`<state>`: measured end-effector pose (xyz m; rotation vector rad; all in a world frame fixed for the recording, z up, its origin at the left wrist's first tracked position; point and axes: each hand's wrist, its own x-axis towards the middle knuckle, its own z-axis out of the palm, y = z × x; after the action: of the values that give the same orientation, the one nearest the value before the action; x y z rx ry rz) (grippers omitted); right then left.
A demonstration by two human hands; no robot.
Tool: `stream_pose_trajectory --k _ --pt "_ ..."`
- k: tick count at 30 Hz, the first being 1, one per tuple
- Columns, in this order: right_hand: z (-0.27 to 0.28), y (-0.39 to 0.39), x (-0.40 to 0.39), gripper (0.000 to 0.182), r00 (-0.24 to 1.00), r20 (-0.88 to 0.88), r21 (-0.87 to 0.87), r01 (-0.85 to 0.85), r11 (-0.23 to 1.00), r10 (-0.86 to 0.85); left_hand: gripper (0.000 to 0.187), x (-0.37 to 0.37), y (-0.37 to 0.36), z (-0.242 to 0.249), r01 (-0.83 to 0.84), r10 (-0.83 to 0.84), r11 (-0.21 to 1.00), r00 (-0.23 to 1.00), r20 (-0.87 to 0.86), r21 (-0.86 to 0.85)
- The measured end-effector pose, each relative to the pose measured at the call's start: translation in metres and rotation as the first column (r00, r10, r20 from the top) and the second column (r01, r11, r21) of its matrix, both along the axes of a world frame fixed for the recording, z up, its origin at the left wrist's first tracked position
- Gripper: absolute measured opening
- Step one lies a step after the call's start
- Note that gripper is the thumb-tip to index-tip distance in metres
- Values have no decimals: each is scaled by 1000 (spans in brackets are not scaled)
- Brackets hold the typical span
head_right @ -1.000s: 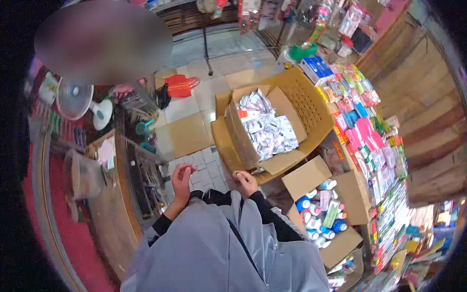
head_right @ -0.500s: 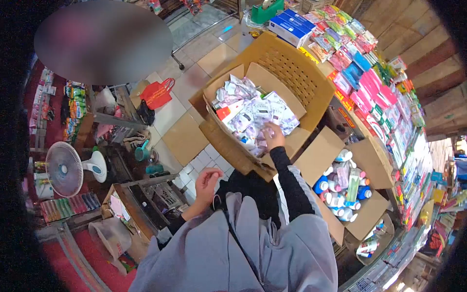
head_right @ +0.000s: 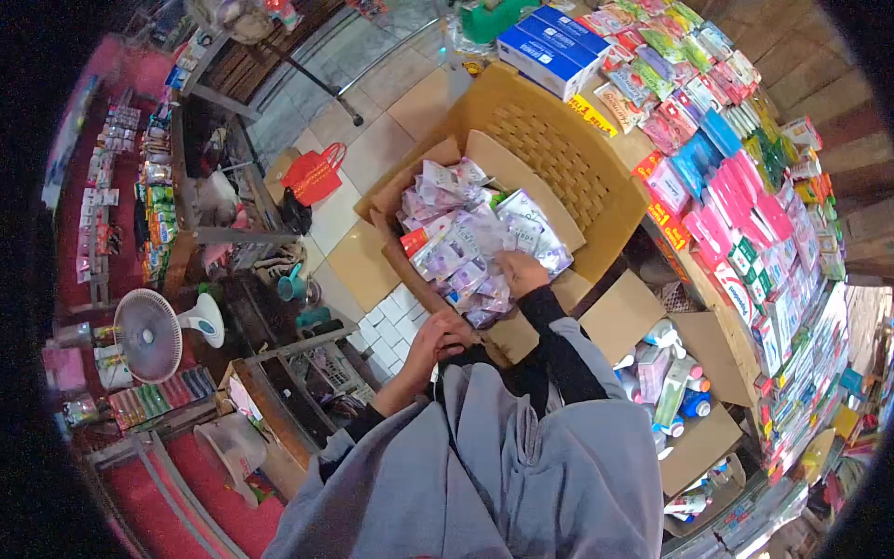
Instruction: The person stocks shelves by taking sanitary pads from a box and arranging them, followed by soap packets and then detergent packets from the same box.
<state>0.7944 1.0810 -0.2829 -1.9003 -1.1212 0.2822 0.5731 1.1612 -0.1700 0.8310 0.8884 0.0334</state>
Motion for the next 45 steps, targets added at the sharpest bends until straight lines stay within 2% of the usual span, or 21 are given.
stream_pose_trajectory --k 2,3,5,6,9,10,13,15,17,19,22,25,27,29,33,36,39,40,41,43,45 --pt "37 -9 -4 24 952 101 -218 -263 940 289 54 17 0 -3 -50 37 977 997 -66 -208" --pt "63 -17 -11 24 903 177 -25 -394 919 392 56 24 0 1 -73 66 953 997 -32 -293" --pt "80 -27 -38 33 787 168 -8 -601 800 593 59 38 4 13 -108 135 885 991 27 -453" --pt "78 -29 -48 37 751 343 84 -623 777 565 51 30 7 -5 -111 118 872 993 -14 -476" --pt "68 -34 -65 40 799 216 178 -598 782 561 41 -8 10 -52 -21 1 938 998 -59 -347" --pt "77 -34 -59 39 808 117 157 -590 792 578 33 -1 8 -25 -162 102 911 980 -174 -380" --pt "56 -35 -53 37 932 -310 83 -170 982 187 33 5 7 8 -191 172 951 980 -97 -243" --pt "-17 -28 -44 39 791 -585 7 228 974 -181 35 -5 9 10 -215 198 950 975 -96 -227" --pt "-58 -26 -17 43 824 -375 -278 337 899 -425 36 -13 7 21 -216 209 955 976 -57 -205" --pt "-132 -25 -4 49 735 -482 -345 342 874 -477 41 -18 -1 26 -221 219 965 975 -29 -139" --pt "-92 3 6 53 339 -752 -440 379 814 -565 44 -36 -13 27 -266 263 954 964 -38 -139" --pt "-115 13 14 53 607 -438 -499 449 741 -663 38 -61 -30 26 -418 408 900 907 -102 -126" --pt "-92 23 17 46 519 -537 -610 306 731 -665 35 -73 -37 30 -472 462 877 880 -110 -90" --pt "-123 20 28 41 713 -326 -663 296 687 -621 36 -86 -46 34 -499 493 866 862 -118 -20" --pt "-150 2 33 33 667 -8 -181 732 657 -745 35 -108 -62 49 -646 642 763 763 -71 -33" --pt "-93 -3 41 27 710 -436 94 647 756 -553 36 -136 -82 45 -709 709 704 705 -17 -42" --pt "-27 3 26 20 804 -580 322 372 870 -129 37 -172 -110 33 -735 735 678 676 56 -14" --pt "5 6 7 19 747 -663 293 312 904 -43 36 -184 -119 31 -744 742 667 663 96 -20" --pt "40 10 -19 19 779 -624 250 278 927 -65 36 -196 -130 31 -754 749 657 648 136 -24" --pt "79 14 -70 19 789 -610 288 132 949 76 40 -223 -155 35 -761 739 647 641 208 43" --pt "103 14 -136 17 885 -458 260 41 965 86 44 -256 -186 36 -797 759 598 598 258 90"
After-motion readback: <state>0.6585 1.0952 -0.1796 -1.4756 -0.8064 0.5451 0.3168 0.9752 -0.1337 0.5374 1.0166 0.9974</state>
